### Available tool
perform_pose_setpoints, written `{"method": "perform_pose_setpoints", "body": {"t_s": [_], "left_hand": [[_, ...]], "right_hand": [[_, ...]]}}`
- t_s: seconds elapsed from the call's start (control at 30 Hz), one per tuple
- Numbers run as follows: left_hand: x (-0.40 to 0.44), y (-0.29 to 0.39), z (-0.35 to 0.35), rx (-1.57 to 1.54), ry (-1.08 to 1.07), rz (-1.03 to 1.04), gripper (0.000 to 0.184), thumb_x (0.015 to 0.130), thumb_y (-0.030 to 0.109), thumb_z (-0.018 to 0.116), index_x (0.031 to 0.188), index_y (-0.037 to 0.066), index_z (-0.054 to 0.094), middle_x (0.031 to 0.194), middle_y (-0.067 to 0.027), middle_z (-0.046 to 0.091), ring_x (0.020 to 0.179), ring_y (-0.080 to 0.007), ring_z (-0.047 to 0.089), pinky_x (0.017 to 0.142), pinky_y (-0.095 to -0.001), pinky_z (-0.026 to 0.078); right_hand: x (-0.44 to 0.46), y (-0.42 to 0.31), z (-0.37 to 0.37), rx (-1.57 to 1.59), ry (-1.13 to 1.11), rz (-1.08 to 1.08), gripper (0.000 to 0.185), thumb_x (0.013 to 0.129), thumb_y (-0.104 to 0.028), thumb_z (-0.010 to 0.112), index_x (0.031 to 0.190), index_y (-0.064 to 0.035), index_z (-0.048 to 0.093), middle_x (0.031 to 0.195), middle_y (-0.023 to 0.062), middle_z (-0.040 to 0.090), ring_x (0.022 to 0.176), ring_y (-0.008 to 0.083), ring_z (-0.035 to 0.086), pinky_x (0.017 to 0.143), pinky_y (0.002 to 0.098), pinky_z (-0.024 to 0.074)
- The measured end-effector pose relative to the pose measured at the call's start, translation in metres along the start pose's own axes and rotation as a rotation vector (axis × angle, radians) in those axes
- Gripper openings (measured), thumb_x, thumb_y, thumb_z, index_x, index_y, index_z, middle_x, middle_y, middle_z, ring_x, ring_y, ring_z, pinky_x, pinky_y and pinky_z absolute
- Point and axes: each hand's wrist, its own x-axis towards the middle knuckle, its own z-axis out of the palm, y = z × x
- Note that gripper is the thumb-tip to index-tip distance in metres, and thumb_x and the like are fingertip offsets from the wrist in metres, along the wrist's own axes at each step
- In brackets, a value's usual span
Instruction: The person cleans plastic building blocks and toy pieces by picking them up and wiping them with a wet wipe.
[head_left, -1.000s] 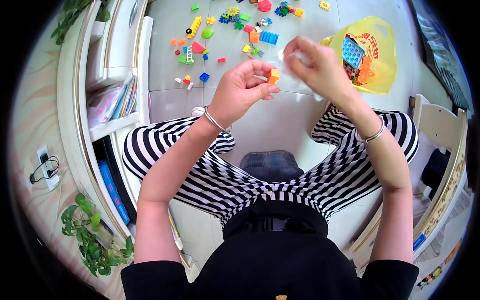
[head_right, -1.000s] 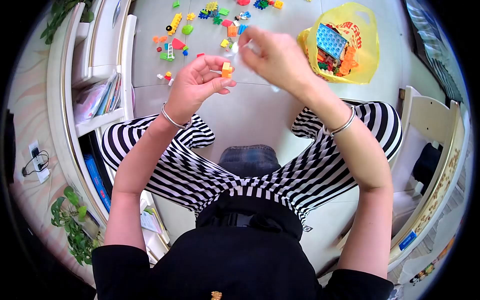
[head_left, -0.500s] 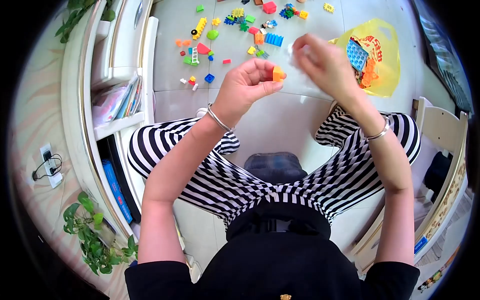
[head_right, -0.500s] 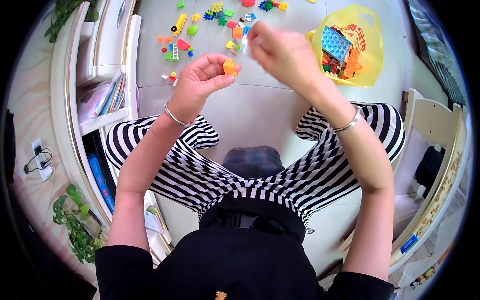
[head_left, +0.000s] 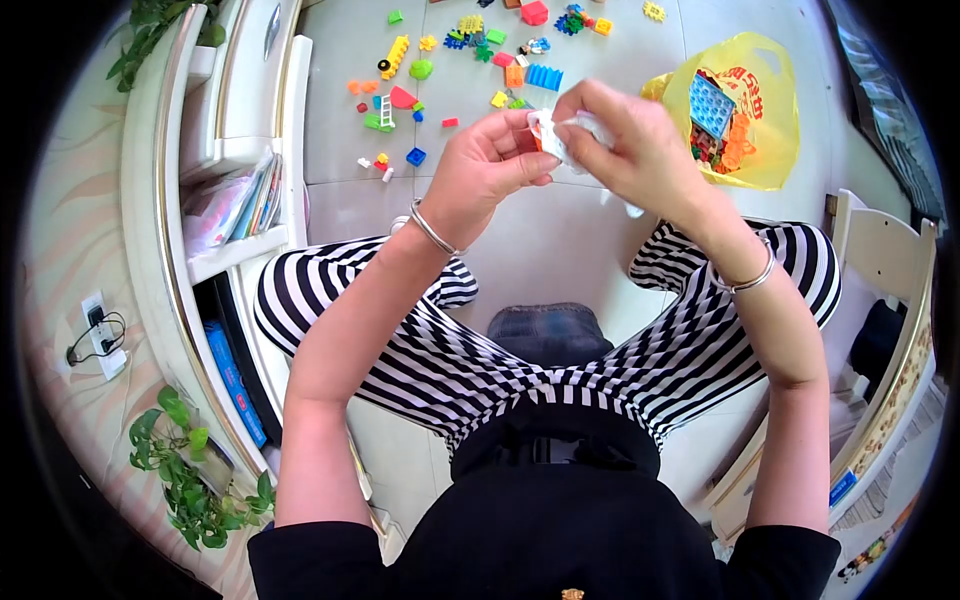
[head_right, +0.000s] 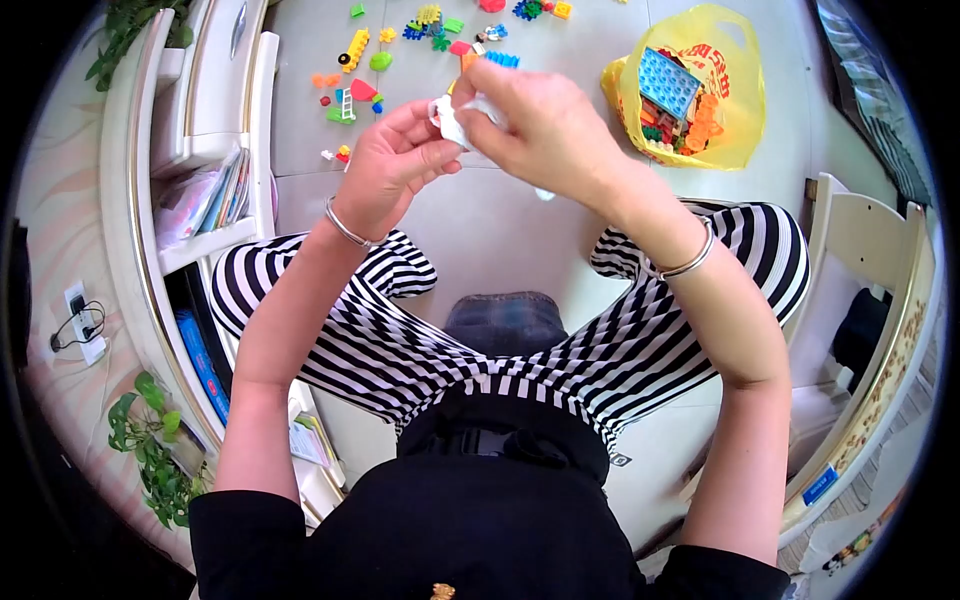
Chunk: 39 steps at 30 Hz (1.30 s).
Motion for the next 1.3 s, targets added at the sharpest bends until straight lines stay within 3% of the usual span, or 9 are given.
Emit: {"method": "perform_pose_setpoints", "body": {"t_s": [0.3, 0.4, 0.53, 0.83, 0.9, 1.0, 1.07, 1.17, 1.3], "left_hand": [[0.000, -0.001, -0.004, -0.196, 0.010, -0.033, 0.035, 0.087, 0.001, 0.061, 0.119, 0.003, 0.048, 0.109, -0.0077, 0.060, 0.100, -0.0159, 0.060, 0.086, -0.0318, 0.053], [0.000, 0.000, -0.008, -0.223, 0.016, -0.009, 0.032, 0.087, 0.001, 0.061, 0.117, 0.003, 0.050, 0.108, -0.0083, 0.061, 0.101, -0.0160, 0.060, 0.086, -0.0304, 0.052], [0.001, -0.001, -0.005, -0.221, -0.002, 0.037, 0.031, 0.086, 0.000, 0.062, 0.115, 0.002, 0.052, 0.106, -0.0086, 0.062, 0.099, -0.0157, 0.060, 0.086, -0.0296, 0.052], [0.000, -0.003, -0.002, -0.003, -0.031, 0.140, 0.029, 0.086, -0.001, 0.061, 0.114, 0.000, 0.052, 0.105, -0.0104, 0.064, 0.101, -0.0175, 0.062, 0.086, -0.0294, 0.052], [-0.003, 0.001, 0.001, -0.031, -0.036, 0.105, 0.028, 0.089, 0.001, 0.058, 0.116, 0.000, 0.052, 0.108, -0.0100, 0.063, 0.103, -0.0192, 0.062, 0.087, -0.0300, 0.052], [-0.006, 0.008, 0.001, -0.196, -0.073, -0.031, 0.029, 0.094, 0.007, 0.053, 0.122, 0.003, 0.052, 0.112, -0.0093, 0.061, 0.105, -0.0213, 0.061, 0.090, -0.0314, 0.050], [-0.003, 0.001, -0.003, -0.220, -0.062, -0.052, 0.028, 0.094, 0.007, 0.052, 0.121, 0.001, 0.053, 0.112, -0.0094, 0.061, 0.103, -0.0211, 0.062, 0.089, -0.0318, 0.051], [-0.003, 0.006, -0.004, -0.213, -0.047, -0.058, 0.026, 0.094, 0.006, 0.052, 0.118, -0.001, 0.055, 0.111, -0.0090, 0.062, 0.101, -0.0200, 0.063, 0.086, -0.0318, 0.052], [-0.003, 0.005, -0.005, -0.129, -0.082, -0.061, 0.025, 0.094, 0.009, 0.052, 0.117, 0.000, 0.055, 0.109, -0.0070, 0.062, 0.101, -0.0173, 0.061, 0.088, -0.0302, 0.050]], "right_hand": [[-0.004, 0.005, 0.006, 0.022, 0.086, -0.150, 0.013, 0.081, -0.016, 0.063, 0.090, -0.0086, 0.057, 0.073, 0.0095, 0.062, 0.058, 0.0250, 0.060, 0.052, 0.0352, 0.0463], [0.000, 0.014, -0.006, 0.085, -0.067, 0.298, 0.014, 0.081, -0.015, 0.061, 0.090, -0.0044, 0.059, 0.071, 0.0116, 0.061, 0.059, 0.0159, 0.059, 0.053, 0.0303, 0.0459], [0.002, 0.008, 0.003, 0.388, -0.087, 0.174, 0.017, 0.080, -0.015, 0.060, 0.090, -0.0020, 0.061, 0.071, 0.0072, 0.061, 0.061, 0.0138, 0.058, 0.055, 0.0298, 0.0464], [0.000, 0.014, 0.009, 0.353, -0.056, 0.181, 0.019, 0.077, -0.017, 0.062, 0.088, -0.0021, 0.062, 0.069, 0.0065, 0.060, 0.060, 0.0117, 0.056, 0.054, 0.0275, 0.0456], [0.006, 0.028, -0.005, 0.236, -0.023, 0.364, 0.018, 0.079, -0.017, 0.060, 0.089, -0.0026, 0.061, 0.071, 0.0061, 0.061, 0.061, 0.0096, 0.056, 0.053, 0.0274, 0.0450], [0.013, 0.019, -0.005, 0.364, 0.128, 0.288, 0.018, 0.079, -0.017, 0.060, 0.091, -0.0036, 0.060, 0.068, 0.0078, 0.061, 0.060, 0.0121, 0.057, 0.054, 0.0299, 0.0457], [0.008, 0.017, 0.008, 0.268, 0.126, -0.039, 0.018, 0.079, -0.017, 0.060, 0.092, -0.0037, 0.060, 0.068, 0.0095, 0.062, 0.061, 0.0154, 0.060, 0.054, 0.0321, 0.0470], [0.005, 0.019, -0.004, -0.023, 0.040, 0.284, 0.016, 0.079, -0.015, 0.060, 0.090, -0.0031, 0.057, 0.076, 0.0132, 0.063, 0.064, 0.0233, 0.064, 0.059, 0.0335, 0.0484], [0.005, 0.004, 0.000, 0.242, 0.133, 0.178, 0.016, 0.078, -0.014, 0.060, 0.090, -0.0035, 0.057, 0.073, 0.0133, 0.062, 0.062, 0.0243, 0.062, 0.059, 0.0330, 0.0476]]}}
